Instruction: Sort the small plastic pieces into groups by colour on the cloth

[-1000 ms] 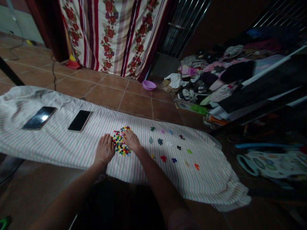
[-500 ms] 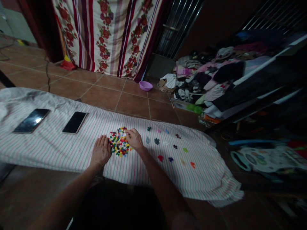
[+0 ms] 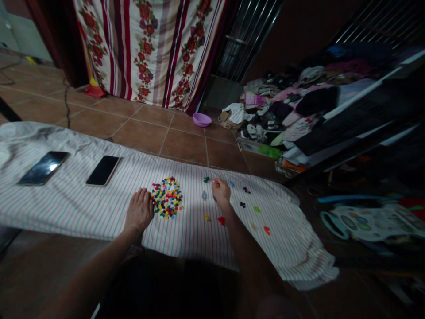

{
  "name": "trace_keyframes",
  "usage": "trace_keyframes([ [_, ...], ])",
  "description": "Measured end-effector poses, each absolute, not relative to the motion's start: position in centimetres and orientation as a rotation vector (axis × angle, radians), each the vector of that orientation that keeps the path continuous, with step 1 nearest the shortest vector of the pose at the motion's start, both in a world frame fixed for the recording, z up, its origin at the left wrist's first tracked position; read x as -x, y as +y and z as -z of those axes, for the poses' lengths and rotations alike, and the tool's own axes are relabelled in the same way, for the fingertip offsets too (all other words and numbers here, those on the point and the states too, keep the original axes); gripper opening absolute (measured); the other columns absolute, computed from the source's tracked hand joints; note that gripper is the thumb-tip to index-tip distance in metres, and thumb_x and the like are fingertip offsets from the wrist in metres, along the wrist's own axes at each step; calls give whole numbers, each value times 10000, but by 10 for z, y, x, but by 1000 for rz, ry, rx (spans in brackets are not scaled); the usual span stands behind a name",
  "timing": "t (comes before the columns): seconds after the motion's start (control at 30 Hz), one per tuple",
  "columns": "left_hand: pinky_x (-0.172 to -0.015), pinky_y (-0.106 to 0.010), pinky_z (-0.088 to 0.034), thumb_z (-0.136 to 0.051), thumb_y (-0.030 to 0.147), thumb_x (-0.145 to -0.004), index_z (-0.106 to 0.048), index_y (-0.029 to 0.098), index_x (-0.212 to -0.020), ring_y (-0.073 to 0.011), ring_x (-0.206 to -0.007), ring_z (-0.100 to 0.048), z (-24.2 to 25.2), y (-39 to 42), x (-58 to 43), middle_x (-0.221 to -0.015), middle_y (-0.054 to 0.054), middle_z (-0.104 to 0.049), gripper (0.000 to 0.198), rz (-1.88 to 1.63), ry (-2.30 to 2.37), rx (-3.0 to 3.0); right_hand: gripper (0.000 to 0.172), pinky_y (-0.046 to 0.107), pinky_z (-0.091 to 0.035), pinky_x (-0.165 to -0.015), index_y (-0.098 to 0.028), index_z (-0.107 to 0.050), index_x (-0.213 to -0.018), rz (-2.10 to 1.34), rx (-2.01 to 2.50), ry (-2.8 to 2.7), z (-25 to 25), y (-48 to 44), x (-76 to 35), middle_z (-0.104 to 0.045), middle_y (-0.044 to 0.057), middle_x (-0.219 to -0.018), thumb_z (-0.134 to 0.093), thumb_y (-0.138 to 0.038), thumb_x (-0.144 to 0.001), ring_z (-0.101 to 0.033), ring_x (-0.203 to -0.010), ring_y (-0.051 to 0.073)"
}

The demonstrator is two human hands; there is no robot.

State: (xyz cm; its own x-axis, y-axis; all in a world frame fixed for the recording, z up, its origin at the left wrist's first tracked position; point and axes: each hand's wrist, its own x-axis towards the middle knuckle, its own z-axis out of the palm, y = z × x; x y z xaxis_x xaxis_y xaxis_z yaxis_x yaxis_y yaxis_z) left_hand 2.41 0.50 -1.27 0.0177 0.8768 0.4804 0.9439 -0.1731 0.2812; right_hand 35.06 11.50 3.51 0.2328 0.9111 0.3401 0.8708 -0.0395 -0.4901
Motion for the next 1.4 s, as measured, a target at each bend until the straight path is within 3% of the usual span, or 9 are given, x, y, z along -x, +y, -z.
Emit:
trace_keyframes([
  [0.23,-1068,-517,-348,-313,278,-914,-513,78,-1215,-320,-1312,-429,13,5,-24,-1299,-221,-556,413,861,-1945,2156,340,266,-437,-766,-171,-715,-1047,-71,2138,-1596,-40,125,-389,-698,92,-930,-463,-226,-825,-609,-844,185],
  [0.93,-1063,-522,-361,-311,265,-914,-516,75,-1207,-322,-1303,-443,15,6,-24,-1300,-226,-556,405,840,-1913,2132,356,315,-429,-905,-161,-716,-1051,16,2166,-1814,-28,146,-392,-708,121,-1032,-446,-136,-819,-636,-956,212],
  [1.4,-1070,-534,-349,-322,270,-908,-511,95,-1238,-318,-1316,-432,12,5,-25,-1317,-210,-553,418,848,-1967,2147,316,331,-459,-897,-173,-702,-984,-141,1674,-1840,-35,120,-329,-679,98,-1011,-431,-157,-822,-596,-970,203],
])
